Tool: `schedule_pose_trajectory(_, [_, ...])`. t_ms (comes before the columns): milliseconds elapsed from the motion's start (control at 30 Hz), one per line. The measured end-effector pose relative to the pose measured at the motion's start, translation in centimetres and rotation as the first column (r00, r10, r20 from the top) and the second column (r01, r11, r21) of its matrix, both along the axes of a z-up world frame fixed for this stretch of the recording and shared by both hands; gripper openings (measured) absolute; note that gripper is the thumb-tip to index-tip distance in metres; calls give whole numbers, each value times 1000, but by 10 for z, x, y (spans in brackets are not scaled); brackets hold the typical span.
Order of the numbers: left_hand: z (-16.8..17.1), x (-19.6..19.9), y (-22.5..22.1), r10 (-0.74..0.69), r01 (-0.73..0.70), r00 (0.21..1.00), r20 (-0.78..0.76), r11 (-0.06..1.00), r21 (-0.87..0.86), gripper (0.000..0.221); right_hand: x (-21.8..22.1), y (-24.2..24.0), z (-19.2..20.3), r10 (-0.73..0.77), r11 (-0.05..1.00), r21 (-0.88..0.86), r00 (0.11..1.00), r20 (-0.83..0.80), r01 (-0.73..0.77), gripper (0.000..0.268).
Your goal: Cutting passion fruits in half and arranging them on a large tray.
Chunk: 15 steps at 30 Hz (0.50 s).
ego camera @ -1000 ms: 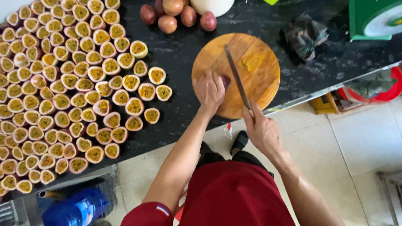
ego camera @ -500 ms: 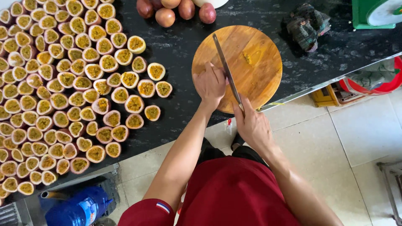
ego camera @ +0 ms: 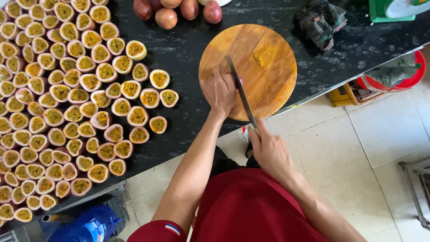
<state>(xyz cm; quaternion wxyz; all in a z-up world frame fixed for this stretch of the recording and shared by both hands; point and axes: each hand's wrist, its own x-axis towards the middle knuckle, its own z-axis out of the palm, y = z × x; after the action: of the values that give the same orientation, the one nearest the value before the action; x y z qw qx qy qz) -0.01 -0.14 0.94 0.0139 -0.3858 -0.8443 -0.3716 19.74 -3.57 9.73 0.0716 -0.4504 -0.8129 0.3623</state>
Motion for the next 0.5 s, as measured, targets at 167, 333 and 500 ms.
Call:
schedule_pose_trajectory(167, [-24,-2,1,13,-13,999,-40,1000,3,29,-18,12,-22,2,997,-79,999,-38,-5,42])
schedule_pose_trajectory(333, [-24,-5,2,3,-2,997,-71,1000,13,25,-32,24,-50,71,992,121,977,-199,-48,36])
schedule_pose_trajectory(500, [-16,-6,-2,-2,2,1000,3,1000,17,25,6,1,-14,-3,990,-140,1000,-7,2,42])
